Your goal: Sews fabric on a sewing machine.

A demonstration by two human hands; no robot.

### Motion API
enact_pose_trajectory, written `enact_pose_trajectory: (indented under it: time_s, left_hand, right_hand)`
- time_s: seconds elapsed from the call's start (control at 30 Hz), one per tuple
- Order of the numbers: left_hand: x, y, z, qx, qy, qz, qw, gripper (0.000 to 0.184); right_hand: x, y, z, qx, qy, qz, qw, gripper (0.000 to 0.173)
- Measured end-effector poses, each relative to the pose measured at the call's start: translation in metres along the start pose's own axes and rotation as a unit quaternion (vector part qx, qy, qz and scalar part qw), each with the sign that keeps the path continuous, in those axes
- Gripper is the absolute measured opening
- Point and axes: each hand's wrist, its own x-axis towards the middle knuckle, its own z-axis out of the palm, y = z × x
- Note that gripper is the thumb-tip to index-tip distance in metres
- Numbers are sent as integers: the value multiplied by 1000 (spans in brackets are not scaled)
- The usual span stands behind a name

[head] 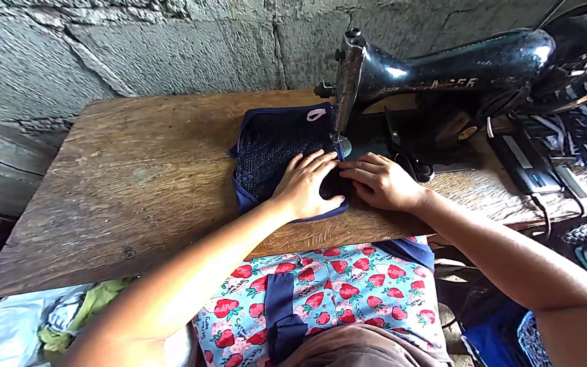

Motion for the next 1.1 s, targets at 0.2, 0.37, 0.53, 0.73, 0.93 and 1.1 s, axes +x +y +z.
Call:
enact_pose_trajectory:
  time_s: [0.2,0.37,0.53,0.73,0.93,1.1]
  left_hand:
    - [5,-3,0,-4,15,-19,1000,74]
    - [10,-7,-2,-13,6,-26,1000,76]
    - [14,-10,-2,-13,9,-26,1000,75]
    - [20,-17,0,-24,24,-21,999,80]
    - [27,-22,-2,-28,14,-24,999,77]
    - [32,-30,-1,-36,23,-13,999,78]
  right_hand:
    - [2,0,-1,-9,-25,20,999,32]
    - [3,1,-2,-19,-47,32,998,38]
    - [4,0,-3,-25,-62,38,997,41]
    - [7,5,-4,-28,-104,54,993,44]
    - [10,8,-5,-37,-125,73,989,48]
    - [12,13,-6,-46,-113,85,989,46]
